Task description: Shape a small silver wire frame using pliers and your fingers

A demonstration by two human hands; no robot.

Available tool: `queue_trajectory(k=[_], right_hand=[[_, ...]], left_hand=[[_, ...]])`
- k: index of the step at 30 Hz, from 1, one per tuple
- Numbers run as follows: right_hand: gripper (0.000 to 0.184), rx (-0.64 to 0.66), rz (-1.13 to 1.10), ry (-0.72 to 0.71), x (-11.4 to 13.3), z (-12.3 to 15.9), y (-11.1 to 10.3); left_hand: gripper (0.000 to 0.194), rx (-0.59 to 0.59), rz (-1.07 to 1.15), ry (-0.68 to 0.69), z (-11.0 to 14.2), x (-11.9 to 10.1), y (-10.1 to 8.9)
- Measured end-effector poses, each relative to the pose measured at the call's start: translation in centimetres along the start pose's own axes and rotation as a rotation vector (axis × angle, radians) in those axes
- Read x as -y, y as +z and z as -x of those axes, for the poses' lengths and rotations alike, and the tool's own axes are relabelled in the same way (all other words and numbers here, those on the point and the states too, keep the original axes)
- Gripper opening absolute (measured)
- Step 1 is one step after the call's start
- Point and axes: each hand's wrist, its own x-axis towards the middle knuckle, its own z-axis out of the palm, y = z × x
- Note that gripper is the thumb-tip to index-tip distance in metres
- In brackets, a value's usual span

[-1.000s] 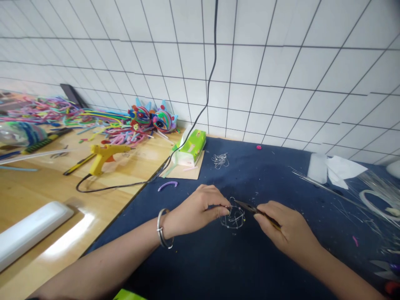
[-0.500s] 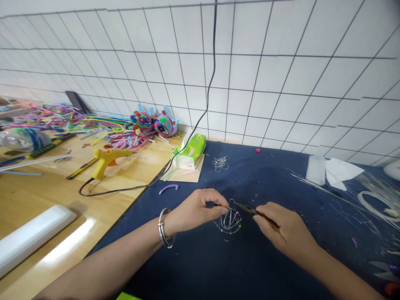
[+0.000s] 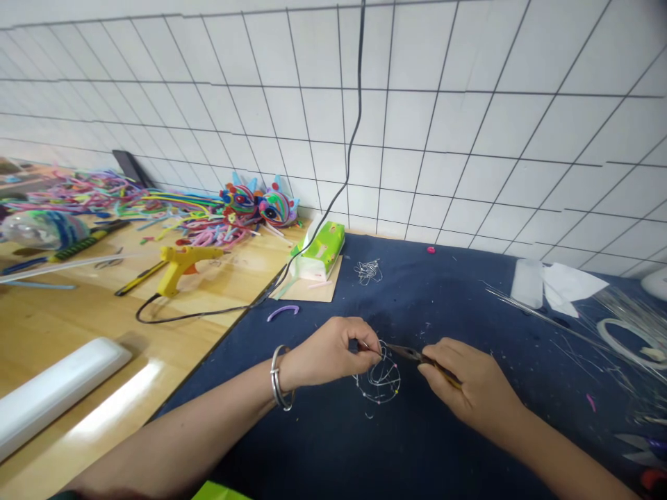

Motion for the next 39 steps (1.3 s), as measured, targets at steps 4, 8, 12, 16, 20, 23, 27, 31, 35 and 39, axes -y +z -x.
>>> queue_trajectory(k=[4,8,12,16,20,23,27,31,35,39], right_hand=[[0.019,0.033,0.014,0.006,0.1,-0.2,0.1],[0.019,0.025,0.025,-0.032,0.2,-0.2,0.1],[0.019,0.028,0.038,-0.044,0.2,-0.1,0.1],[0.019,0.044,0.040,-0.053,0.1,-0.2,0.0],[0.018,0.071,0.046,-0.086,-0.1,-0.4,-0.7],[0.016,0.084,0.021,-0.126,-0.7,-0.6,-1.3],[0.017,0.033,-0.050,-0.121,-1.7,-0.7,-1.3],[0.017,0.009,-0.048,-0.094,-2.1,-0.6,-0.7],[0.016,0.084,-0.002,-0.141,-1.4,-0.5,-0.3],[0.017,0.101,0.049,-0.150,-0.8,-0.5,-0.4]], left_hand=[[0.010,0.006,0.019,-0.015,0.0,-0.1,0.1],[0.011,0.022,0.047,-0.055,-0.1,-0.3,0.1],[0.011,0.019,0.056,-0.058,-0.1,-0.3,0.1],[0.011,0.032,0.057,-0.052,-0.1,-0.1,0.0],[0.010,0.063,0.092,-0.020,-0.1,0.2,-0.1],[0.010,0.091,0.121,-0.008,0.0,0.4,-0.3],[0.010,0.136,0.167,-0.021,-0.1,0.4,-0.5],[0.010,0.159,0.185,-0.014,-0.1,0.2,-0.5],[0.011,0.181,0.155,0.002,-0.2,0.3,-0.5],[0.010,0.181,0.113,0.012,-0.2,0.6,-0.4]])
